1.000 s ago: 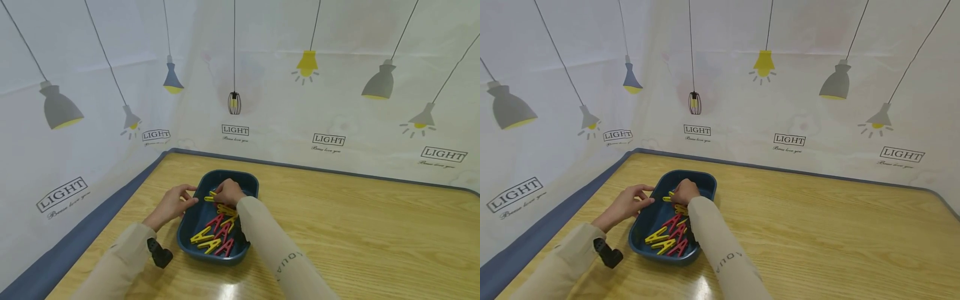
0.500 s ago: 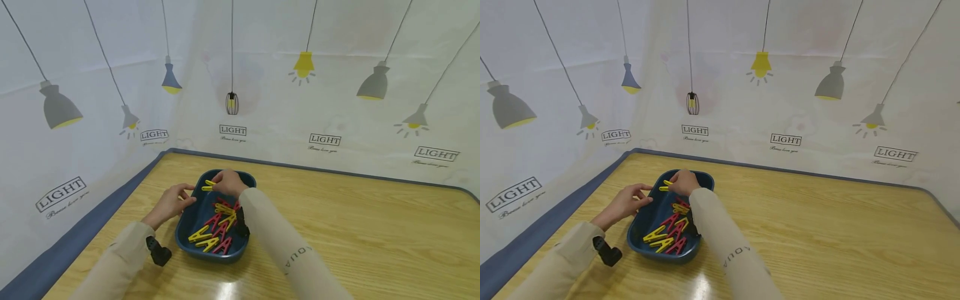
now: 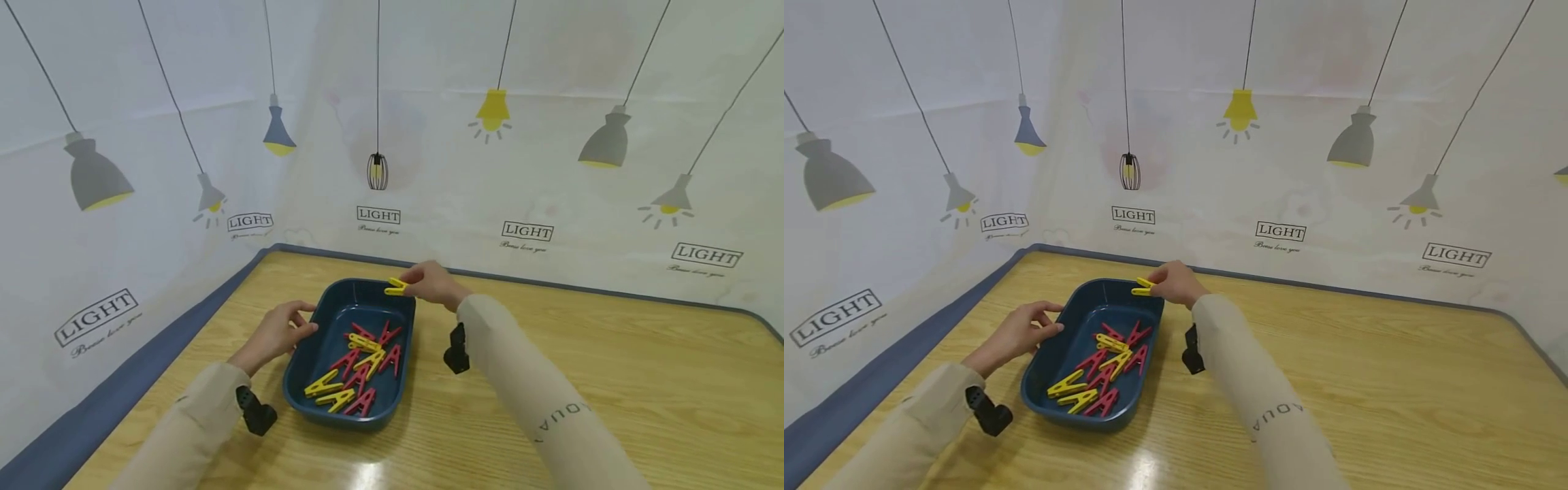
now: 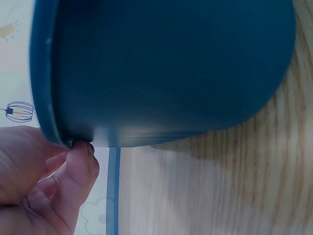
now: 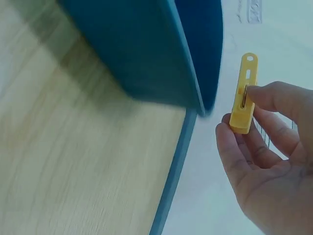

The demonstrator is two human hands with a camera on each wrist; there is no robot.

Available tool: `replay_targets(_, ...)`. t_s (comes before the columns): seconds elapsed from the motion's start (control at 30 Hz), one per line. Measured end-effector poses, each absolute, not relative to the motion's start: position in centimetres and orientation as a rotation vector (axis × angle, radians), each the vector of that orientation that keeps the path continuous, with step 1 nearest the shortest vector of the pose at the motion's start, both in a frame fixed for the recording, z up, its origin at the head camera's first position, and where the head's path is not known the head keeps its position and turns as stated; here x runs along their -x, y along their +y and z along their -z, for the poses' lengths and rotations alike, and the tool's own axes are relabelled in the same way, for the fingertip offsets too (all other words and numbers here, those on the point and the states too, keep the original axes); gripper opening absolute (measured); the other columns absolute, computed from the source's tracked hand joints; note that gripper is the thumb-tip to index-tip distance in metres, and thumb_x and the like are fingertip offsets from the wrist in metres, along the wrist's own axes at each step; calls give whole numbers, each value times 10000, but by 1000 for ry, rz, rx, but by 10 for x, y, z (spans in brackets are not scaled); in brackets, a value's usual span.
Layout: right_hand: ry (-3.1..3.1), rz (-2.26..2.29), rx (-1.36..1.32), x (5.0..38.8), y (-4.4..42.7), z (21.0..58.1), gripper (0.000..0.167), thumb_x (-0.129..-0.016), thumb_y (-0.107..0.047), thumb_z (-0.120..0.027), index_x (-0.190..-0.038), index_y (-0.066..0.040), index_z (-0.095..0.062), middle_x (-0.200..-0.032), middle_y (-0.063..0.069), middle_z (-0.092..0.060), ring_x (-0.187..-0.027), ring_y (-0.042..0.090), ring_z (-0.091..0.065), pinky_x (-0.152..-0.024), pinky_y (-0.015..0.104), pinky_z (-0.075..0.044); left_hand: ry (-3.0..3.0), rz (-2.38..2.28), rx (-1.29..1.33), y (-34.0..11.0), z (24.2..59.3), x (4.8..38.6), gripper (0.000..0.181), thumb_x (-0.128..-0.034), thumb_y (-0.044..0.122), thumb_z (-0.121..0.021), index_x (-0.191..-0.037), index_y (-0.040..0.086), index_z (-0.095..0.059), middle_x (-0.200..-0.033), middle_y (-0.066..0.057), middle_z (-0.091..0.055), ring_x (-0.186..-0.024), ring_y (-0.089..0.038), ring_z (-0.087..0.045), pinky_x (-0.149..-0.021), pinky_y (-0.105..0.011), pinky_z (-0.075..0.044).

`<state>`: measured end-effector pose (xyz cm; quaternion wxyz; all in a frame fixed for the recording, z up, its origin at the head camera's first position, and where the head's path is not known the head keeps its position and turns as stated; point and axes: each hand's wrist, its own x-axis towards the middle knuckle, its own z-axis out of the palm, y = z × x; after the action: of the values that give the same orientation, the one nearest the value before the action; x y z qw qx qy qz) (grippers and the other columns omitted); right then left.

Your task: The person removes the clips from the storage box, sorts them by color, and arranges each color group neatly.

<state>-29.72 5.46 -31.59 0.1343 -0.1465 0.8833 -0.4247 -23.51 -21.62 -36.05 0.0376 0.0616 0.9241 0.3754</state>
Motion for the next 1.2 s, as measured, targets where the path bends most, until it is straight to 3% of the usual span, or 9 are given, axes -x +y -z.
replay_targets(0.27, 2547, 1318, 402, 305, 105, 315, 307, -852, -37, -551, -1148, 44, -548, -1080, 182, -561, -921, 258, -541, -778, 325, -451, 2852, -1151, -214, -217, 362, 235, 384, -857, 119, -581, -1207, -11, -495, -751, -88, -555, -513, -154, -499, -467, -305, -466)
replay_targets(0.53, 2591, 1239, 477, 300, 134, 338, 293, -859, -19, -538, -1139, 66, -545, -1062, 207, -561, -943, 310, -542, -798, 388, -451, 2851, -1145, -210, -217, 360, 235, 395, -861, 135, -578, -1216, -11, -485, -776, -93, -554, -537, -155, -497, -475, -299, -465)
replay_targets(0.83, 2667, 1018, 689, 293, 133, 370, 224, -819, 34, -570, -1036, 74, -608, -999, 183, -599, -909, 294, -558, -771, 369, -458, 2844, -1145, -198, -218, 362, 234, 392, -862, 126, -574, -1219, -7, -484, -777, -94, -558, -527, -159, -498, -468, -292, -460)
replay_targets(1.2, 2618, 1021, 658, 288, 125, 391, 223, -791, 23, -616, -1012, 32, -645, -988, 117, -620, -885, 212, -558, -775, 333, -452, 2847, -1131, -172, -216, 360, 233, 397, -865, 138, -573, -1227, 5, -479, -809, -102, -555, -563, -162, -504, -484, -289, -465)
